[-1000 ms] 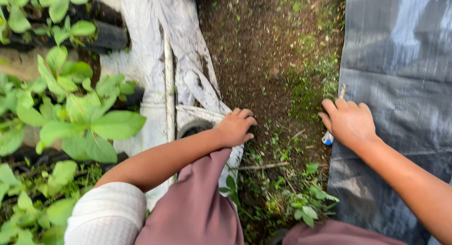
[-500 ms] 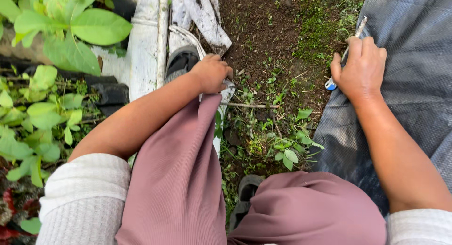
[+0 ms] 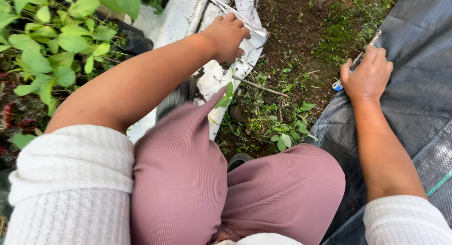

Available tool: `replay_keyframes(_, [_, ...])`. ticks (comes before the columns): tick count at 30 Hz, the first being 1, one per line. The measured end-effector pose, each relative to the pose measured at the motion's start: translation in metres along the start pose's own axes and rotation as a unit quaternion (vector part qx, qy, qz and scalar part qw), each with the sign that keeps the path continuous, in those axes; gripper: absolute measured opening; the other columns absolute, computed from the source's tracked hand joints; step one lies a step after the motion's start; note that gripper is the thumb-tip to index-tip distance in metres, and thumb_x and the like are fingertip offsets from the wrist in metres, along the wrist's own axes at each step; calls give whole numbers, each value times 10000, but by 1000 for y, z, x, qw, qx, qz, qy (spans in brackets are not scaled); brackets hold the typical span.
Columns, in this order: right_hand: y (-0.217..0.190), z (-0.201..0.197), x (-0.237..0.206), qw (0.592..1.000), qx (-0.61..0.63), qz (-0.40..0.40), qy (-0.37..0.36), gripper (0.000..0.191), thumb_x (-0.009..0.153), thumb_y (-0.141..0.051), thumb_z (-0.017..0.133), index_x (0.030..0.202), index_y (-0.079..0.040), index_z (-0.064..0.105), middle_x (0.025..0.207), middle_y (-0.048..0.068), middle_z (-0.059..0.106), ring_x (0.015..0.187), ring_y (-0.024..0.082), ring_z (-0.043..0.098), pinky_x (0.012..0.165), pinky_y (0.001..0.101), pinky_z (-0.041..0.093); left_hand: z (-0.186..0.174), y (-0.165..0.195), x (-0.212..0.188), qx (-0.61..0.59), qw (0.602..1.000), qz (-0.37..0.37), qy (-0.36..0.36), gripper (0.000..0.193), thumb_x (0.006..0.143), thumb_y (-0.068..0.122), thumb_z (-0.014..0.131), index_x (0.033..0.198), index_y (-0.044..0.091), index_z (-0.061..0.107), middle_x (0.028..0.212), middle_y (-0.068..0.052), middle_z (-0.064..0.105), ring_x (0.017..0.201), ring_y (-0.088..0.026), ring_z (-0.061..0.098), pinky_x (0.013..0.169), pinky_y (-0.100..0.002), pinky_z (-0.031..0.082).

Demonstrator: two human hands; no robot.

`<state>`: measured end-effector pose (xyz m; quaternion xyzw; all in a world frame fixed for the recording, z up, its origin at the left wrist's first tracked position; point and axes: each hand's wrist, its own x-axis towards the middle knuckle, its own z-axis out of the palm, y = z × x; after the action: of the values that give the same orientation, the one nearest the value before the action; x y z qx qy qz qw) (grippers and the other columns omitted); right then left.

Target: The person kneels beside rows of young seedlings in a nursery bed and pulls weeds out of the soil by hand, gathering the pulled weeds in one hand and tossing the clumps onto a black plastic sheet beside the bed. They work along the bed, clearing weeds from the soil around the seedlings.

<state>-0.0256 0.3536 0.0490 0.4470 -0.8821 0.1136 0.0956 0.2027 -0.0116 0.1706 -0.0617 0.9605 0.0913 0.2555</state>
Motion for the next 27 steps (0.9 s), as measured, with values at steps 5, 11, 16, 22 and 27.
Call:
replay_keyframes(5, [-1,-1,-1,1000,-8,-6,11,391,887,-216,702,1207,-42,560,1154,135,571,1024,301,573,890,420,431,-17,-12,17,93,986,-40,-129,403,894,309,721,1229,87,704,1268,-154,670,1230,-326,595,1011,-506,459])
replay_keyframes(11, [4,2,-10,1000,-26,-11,6,373,907,-195,693,1223,-51,556,1120,110,545,983,283,545,895,393,431,39,-20,64,61,979,-73,-179,275,877,137,682,1136,74,749,1255,-159,700,1151,-317,671,954,-473,531])
replay_keyframes(16, [11,8,-17,999,-48,-10,-6,348,926,-179,689,1225,-64,553,1119,107,536,981,285,537,907,387,428,118,18,58,-120,970,-188,97,569,777,349,771,1235,57,599,1219,-168,599,1148,-377,591,886,-483,471])
replay_keyframes(22, [2,2,-12,998,-53,-1,15,438,895,-146,687,1302,-68,546,1249,142,552,1134,313,534,1029,412,434,170,81,3,-208,885,-220,354,222,894,320,726,1012,141,666,1061,-72,590,1101,-300,535,1060,-498,314])
replay_keyframes(27, [-81,10,7,1000,-1,1,17,435,893,-152,680,1310,-74,583,1362,195,538,1298,343,475,1101,503,361,177,105,-31,-233,891,-192,338,172,874,336,729,938,186,674,1071,-34,610,1084,-261,554,1074,-530,319])
